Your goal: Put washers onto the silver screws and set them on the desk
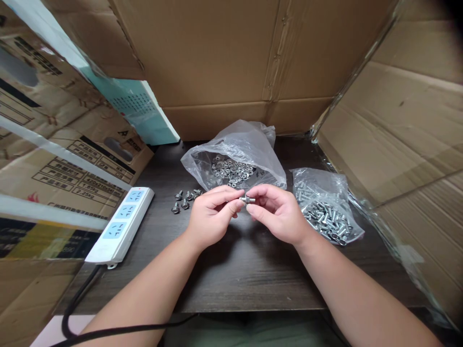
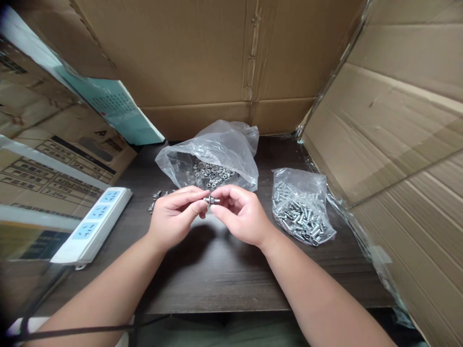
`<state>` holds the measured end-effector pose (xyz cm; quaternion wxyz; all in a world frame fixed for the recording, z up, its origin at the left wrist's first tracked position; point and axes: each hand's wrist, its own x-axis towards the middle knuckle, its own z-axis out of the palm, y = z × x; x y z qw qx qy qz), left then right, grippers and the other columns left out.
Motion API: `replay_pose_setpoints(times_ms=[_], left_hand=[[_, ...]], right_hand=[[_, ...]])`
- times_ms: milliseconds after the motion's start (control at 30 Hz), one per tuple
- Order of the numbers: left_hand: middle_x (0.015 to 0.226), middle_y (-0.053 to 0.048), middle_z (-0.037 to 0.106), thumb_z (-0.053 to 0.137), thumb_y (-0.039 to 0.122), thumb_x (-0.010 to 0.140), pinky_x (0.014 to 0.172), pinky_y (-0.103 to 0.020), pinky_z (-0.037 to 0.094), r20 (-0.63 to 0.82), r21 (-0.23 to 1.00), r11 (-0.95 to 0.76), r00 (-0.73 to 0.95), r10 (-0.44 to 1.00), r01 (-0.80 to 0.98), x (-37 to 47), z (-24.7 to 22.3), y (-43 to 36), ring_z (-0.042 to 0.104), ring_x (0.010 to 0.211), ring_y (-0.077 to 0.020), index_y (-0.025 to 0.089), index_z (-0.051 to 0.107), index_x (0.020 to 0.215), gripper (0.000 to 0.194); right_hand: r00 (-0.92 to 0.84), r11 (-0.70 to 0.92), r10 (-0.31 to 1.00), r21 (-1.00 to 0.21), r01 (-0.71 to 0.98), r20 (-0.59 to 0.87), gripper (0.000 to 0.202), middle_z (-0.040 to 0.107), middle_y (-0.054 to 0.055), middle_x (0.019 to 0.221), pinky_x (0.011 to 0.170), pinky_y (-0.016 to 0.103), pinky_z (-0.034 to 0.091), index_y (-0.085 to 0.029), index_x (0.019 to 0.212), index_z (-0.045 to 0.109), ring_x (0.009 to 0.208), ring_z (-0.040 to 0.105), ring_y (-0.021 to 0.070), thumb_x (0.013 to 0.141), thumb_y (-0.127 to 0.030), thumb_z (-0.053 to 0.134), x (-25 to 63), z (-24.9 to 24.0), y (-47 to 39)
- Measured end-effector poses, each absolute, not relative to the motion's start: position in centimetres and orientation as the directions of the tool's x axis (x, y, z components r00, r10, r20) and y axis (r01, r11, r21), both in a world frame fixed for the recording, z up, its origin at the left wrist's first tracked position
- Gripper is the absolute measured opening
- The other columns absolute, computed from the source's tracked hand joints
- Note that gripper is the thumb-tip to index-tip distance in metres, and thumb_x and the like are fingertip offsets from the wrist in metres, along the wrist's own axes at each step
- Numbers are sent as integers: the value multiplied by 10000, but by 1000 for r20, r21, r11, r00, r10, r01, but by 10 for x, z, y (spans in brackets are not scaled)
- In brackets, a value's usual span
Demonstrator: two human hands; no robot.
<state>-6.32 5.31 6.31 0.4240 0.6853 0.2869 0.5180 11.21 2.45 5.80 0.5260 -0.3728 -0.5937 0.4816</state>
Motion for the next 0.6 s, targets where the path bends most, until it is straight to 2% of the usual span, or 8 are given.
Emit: replay_pose_setpoints(times_ms=[133, 233, 333, 433, 533, 600], left_hand=[[751, -45, 692, 701, 176, 800, 527, -181, 535, 471, 874, -486, 298, 830, -28, -62, 63, 53, 606, 559, -56, 168, 784, 933, 157], [757, -45, 694, 703, 185, 800, 530, -188, 535, 459, 879, -476, 292, 839, -15, -63, 64, 53, 605, 547, -57, 167, 783, 925, 150], [768, -48, 699, 707, 199, 800, 533, -199, 535, 450, 885, -465, 283, 847, -16, -63, 64, 53, 600, 540, -58, 167, 784, 916, 142], [766, -47, 697, 709, 199, 799, 534, -201, 535, 456, 884, -465, 286, 843, -37, -64, 64, 53, 599, 545, -58, 168, 784, 914, 141], [758, -44, 693, 710, 196, 797, 529, -193, 534, 458, 884, -466, 293, 839, -47, -64, 64, 52, 601, 549, -58, 165, 782, 919, 145], [760, -44, 693, 711, 198, 796, 530, -188, 536, 452, 886, -462, 295, 842, -38, -63, 64, 52, 604, 555, -58, 163, 782, 923, 149]], right_hand=[[-140, 265, 955, -964, 23, 259, 185, 618, 24, 763, 565, 238, 482, -154, 856, 639, 608, 555, 97, 851, -332, 691, 113, 60, 26], [-146, 266, 958, -954, 140, 245, 310, 563, 14, 639, 540, 237, 456, -152, 721, 616, 584, 532, 105, 917, -393, 600, 113, 63, 26], [-117, 246, 964, -967, 70, 237, 245, 589, 10, 697, 546, 237, 476, -159, 847, 633, 584, 547, 99, 907, -396, 616, 112, 62, 26], [-140, 253, 955, -964, -79, 262, 233, 608, 13, 816, 584, 232, 503, -171, 1013, 622, 647, 573, 95, 840, -302, 708, 111, 58, 25], [-169, 254, 948, -961, -109, 270, 188, 616, 15, 808, 577, 215, 491, -160, 986, 633, 646, 563, 85, 827, -228, 710, 111, 55, 25], [-159, 263, 949, -962, -75, 272, 158, 619, 14, 782, 561, 212, 479, -152, 956, 648, 615, 548, 79, 833, -234, 704, 111, 56, 26]])
